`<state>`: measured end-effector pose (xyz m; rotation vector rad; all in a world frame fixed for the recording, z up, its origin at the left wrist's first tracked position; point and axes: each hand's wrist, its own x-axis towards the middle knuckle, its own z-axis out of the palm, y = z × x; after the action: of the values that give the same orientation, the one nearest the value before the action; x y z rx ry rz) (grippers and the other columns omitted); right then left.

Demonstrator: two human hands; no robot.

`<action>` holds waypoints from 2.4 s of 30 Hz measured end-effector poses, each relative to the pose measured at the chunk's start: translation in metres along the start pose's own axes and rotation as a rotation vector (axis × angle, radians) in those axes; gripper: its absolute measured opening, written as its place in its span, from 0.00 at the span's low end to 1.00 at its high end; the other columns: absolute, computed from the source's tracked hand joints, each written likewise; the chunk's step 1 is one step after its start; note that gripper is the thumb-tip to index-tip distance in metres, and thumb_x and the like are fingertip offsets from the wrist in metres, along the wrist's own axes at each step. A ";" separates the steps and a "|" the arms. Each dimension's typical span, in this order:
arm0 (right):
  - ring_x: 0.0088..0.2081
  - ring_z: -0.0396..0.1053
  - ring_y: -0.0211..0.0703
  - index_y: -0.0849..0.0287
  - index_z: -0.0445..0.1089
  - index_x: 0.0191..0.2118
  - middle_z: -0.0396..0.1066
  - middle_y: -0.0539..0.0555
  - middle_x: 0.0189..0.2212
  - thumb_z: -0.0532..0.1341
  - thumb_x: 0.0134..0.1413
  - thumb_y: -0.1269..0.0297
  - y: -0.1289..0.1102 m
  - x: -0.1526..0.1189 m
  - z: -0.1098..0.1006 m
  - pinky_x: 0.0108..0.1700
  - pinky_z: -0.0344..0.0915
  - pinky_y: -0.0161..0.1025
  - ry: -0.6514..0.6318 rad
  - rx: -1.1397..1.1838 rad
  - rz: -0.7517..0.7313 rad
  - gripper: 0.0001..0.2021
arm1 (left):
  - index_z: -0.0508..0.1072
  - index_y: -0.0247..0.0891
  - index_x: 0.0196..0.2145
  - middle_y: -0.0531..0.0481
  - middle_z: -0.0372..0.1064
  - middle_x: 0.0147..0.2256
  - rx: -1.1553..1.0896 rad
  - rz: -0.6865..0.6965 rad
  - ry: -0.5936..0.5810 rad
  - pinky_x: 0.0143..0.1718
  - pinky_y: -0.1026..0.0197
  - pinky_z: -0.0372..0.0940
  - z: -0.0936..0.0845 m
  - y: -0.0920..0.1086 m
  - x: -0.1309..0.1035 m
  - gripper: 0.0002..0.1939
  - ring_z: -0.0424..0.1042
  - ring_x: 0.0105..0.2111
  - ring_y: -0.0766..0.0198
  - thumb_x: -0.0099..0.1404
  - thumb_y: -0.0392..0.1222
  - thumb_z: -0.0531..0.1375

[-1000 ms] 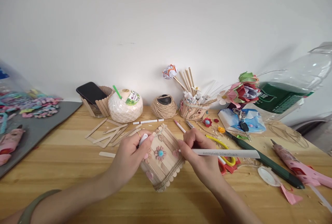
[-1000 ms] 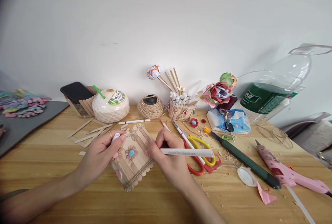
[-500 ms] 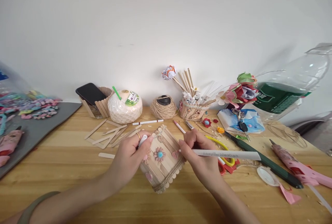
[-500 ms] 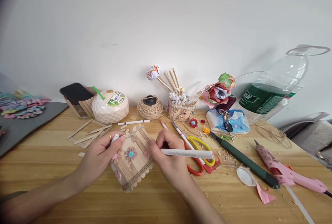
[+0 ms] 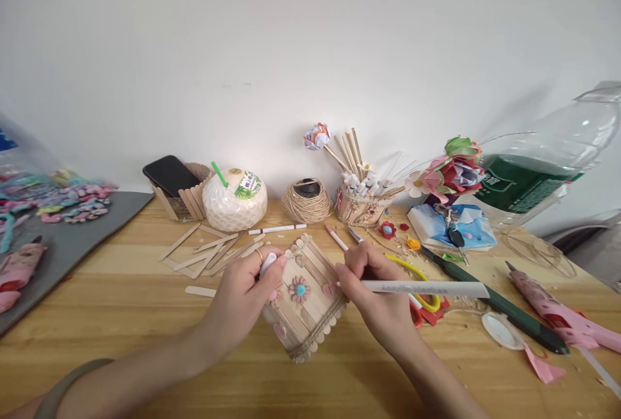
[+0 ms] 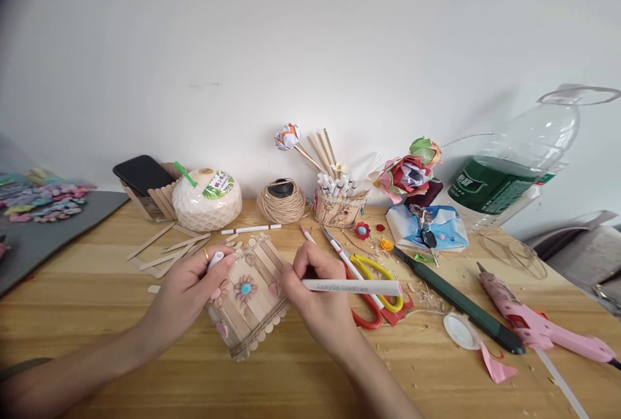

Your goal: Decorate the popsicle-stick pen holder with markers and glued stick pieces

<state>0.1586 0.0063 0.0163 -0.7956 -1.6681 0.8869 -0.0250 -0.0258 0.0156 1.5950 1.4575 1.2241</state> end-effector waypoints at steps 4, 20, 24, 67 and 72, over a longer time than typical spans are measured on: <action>0.19 0.49 0.34 0.55 0.50 0.20 0.51 0.43 0.16 0.58 0.53 0.69 -0.001 0.000 0.000 0.20 0.51 0.32 -0.041 -0.014 -0.002 0.16 | 0.69 0.39 0.24 0.59 0.57 0.16 -0.014 -0.013 -0.006 0.21 0.68 0.57 0.001 0.000 0.000 0.16 0.60 0.18 0.70 0.64 0.47 0.52; 0.19 0.49 0.33 0.55 0.49 0.19 0.51 0.43 0.16 0.57 0.51 0.71 -0.002 0.002 0.000 0.20 0.50 0.32 -0.031 -0.013 -0.011 0.16 | 0.69 0.39 0.23 0.59 0.58 0.16 0.004 0.009 0.003 0.22 0.67 0.56 0.000 0.000 0.001 0.16 0.60 0.18 0.69 0.64 0.47 0.52; 0.19 0.49 0.33 0.54 0.49 0.20 0.50 0.42 0.16 0.57 0.52 0.70 -0.001 0.000 0.000 0.20 0.50 0.32 -0.066 -0.027 -0.008 0.16 | 0.68 0.39 0.23 0.59 0.58 0.16 -0.002 0.007 -0.002 0.22 0.68 0.57 0.000 -0.001 0.000 0.16 0.60 0.19 0.69 0.64 0.47 0.52; 0.17 0.48 0.32 0.56 0.54 0.18 0.52 0.42 0.14 0.64 0.47 0.63 0.001 0.005 -0.001 0.19 0.46 0.31 0.129 0.366 0.281 0.18 | 0.69 0.38 0.23 0.59 0.56 0.16 0.030 0.019 -0.013 0.22 0.67 0.56 -0.002 0.001 0.001 0.15 0.58 0.18 0.69 0.64 0.46 0.52; 0.16 0.37 0.28 0.57 0.53 0.18 0.45 0.39 0.12 0.67 0.44 0.59 -0.002 0.011 -0.003 0.17 0.37 0.30 0.206 0.527 0.398 0.20 | 0.71 0.38 0.27 0.59 0.55 0.17 -0.004 0.027 -0.091 0.20 0.68 0.55 -0.005 -0.003 0.006 0.14 0.58 0.18 0.69 0.64 0.47 0.52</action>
<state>0.1587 0.0149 0.0236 -0.8231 -1.0360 1.3966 -0.0306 -0.0200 0.0162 1.6513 1.3800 1.1532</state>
